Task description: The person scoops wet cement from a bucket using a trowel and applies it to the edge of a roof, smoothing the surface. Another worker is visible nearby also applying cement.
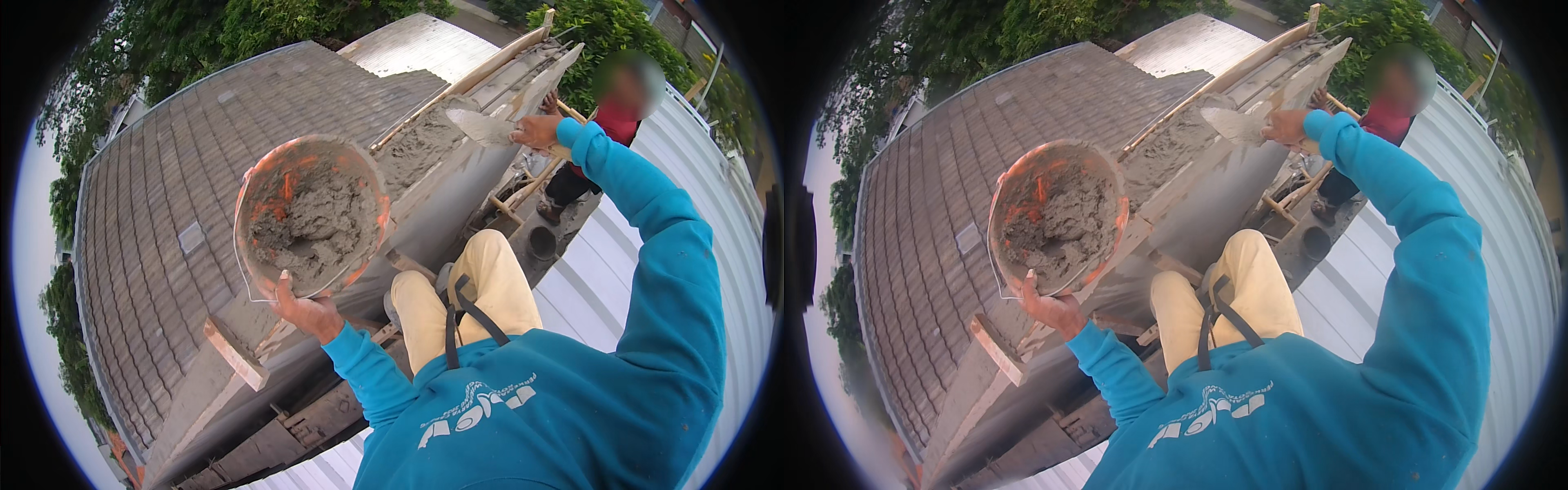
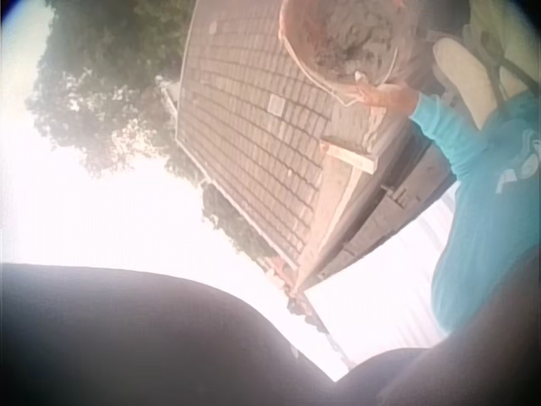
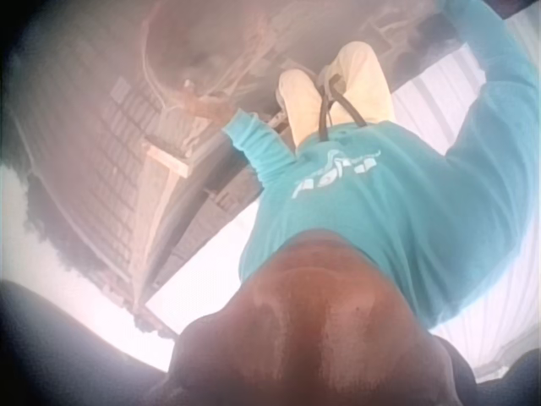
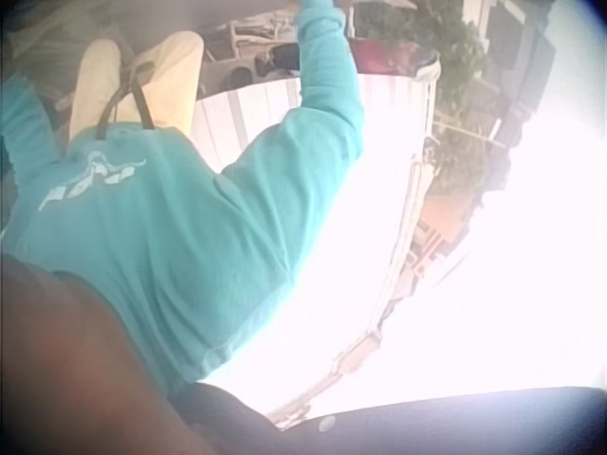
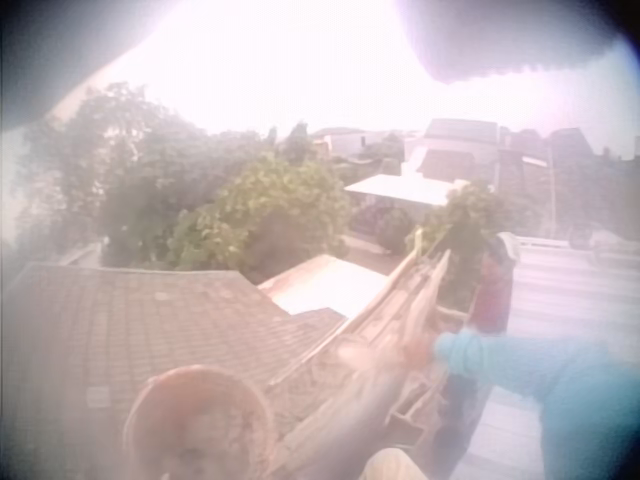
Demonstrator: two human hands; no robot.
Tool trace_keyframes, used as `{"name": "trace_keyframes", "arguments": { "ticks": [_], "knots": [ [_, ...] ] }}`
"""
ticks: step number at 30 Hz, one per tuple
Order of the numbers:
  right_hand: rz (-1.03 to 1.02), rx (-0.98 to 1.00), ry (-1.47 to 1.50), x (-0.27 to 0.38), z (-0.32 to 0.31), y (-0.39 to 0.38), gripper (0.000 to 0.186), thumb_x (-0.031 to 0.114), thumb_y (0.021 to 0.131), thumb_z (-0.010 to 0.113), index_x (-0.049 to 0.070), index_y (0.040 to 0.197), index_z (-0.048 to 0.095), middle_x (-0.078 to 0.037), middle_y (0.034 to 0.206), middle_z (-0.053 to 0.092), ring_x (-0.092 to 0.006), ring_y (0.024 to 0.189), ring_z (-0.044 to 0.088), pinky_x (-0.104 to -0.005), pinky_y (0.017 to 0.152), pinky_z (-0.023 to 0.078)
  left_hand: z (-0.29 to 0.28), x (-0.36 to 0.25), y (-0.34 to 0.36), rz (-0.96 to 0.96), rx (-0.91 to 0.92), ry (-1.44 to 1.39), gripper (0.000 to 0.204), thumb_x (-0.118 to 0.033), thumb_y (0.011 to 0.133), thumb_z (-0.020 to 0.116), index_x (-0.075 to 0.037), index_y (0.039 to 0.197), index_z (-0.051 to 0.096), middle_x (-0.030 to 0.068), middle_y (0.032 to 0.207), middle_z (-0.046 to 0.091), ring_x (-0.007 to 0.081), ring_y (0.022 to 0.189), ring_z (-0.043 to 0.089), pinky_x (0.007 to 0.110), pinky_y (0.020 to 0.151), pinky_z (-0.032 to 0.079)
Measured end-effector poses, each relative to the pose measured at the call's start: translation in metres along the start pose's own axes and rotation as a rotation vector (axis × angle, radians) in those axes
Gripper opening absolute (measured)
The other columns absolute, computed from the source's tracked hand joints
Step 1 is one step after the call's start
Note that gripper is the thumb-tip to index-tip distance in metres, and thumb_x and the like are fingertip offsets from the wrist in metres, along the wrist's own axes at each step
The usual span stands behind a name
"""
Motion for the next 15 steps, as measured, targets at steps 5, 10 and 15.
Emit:
{"name": "trace_keyframes", "arguments": {
  "ticks": [5,10,15],
  "knots": [
    [0.050,-0.030,-0.178,0.019,-0.057,-0.047,0.046,0.040,0.096,0.052,-0.004,0.095,0.064,-0.017,0.071,0.068,-0.0328,0.071,0.069,-0.0449,0.070,0.054,-0.004,-0.005,0.003,0.015,0.057,0.003,0.065,-0.012,0.082,0.056,0.002,0.144,0.042,0.0158,0.131,0.054,0.0292,0.116,0.059,0.042,0.091,0.057],
    [-0.366,-0.582,-0.247,0.097,-0.122,-0.123,0.046,0.027,0.088,0.064,-0.002,0.124,0.059,-0.028,0.091,0.068,-0.0407,0.088,0.068,-0.0475,0.079,0.053,0.009,0.000,-0.001,0.038,0.020,-0.027,0.063,-0.008,0.081,0.055,0.004,0.142,0.044,0.0161,0.130,0.055,0.0281,0.116,0.059,0.042,0.094,0.054],
    [-0.652,-0.859,-0.642,0.253,-0.116,-0.158,0.037,0.017,0.083,0.070,0.002,0.116,0.064,-0.020,0.084,0.068,-0.0362,0.082,0.068,-0.0452,0.071,0.052,0.022,-0.008,-0.005,0.070,0.105,-0.022,0.074,-0.003,0.078,0.051,0.004,0.150,0.037,0.0158,0.149,0.045,0.0281,0.131,0.049,0.039,0.111,0.040]
  ]
}}
Point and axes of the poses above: each hand's wrist, its own y-axis towards the middle knuckle, its own z-axis out of the palm, x = y × z, the point moved 9 cm from there along y, towards the middle knuckle
